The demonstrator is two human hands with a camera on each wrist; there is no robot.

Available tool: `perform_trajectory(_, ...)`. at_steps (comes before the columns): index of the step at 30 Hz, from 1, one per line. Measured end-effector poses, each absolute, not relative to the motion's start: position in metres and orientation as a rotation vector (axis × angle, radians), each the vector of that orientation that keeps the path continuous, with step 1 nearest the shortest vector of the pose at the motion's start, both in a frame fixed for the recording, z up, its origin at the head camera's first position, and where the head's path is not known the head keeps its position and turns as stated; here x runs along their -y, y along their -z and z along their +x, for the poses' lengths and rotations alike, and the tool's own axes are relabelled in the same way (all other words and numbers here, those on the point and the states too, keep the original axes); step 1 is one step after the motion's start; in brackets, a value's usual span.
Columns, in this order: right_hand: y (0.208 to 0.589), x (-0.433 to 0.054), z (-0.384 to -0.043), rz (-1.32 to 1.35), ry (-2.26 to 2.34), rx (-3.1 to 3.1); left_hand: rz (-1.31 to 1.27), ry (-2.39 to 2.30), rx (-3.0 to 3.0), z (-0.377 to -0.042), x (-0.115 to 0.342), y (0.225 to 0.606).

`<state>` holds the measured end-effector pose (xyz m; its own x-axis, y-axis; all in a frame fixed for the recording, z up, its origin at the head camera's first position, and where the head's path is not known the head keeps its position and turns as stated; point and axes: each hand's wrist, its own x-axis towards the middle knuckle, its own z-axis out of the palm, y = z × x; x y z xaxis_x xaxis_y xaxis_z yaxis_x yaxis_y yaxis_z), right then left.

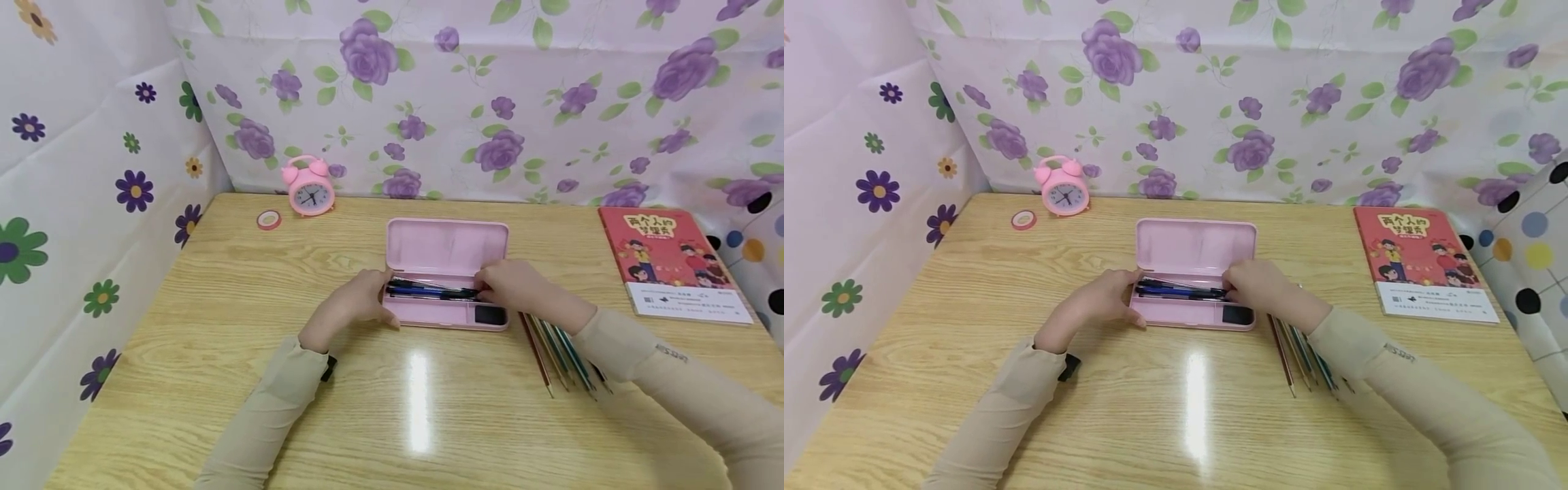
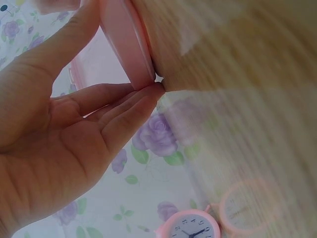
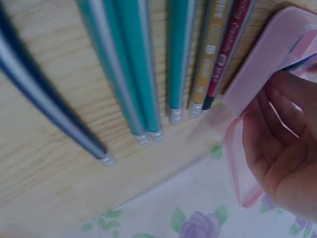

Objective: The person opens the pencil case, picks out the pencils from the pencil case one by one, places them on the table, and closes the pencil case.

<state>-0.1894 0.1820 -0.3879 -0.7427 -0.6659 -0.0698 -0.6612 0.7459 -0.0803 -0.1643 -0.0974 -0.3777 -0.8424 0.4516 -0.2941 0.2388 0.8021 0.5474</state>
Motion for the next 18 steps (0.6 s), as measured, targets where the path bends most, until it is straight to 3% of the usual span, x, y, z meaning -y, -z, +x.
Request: perform_trajectory(18, 0.3813, -0.1808, -0.1983, -1.163, 0.056, -2.798, 0.543, -0.726, -2.581, -0.1652, 0.099, 0.3801)
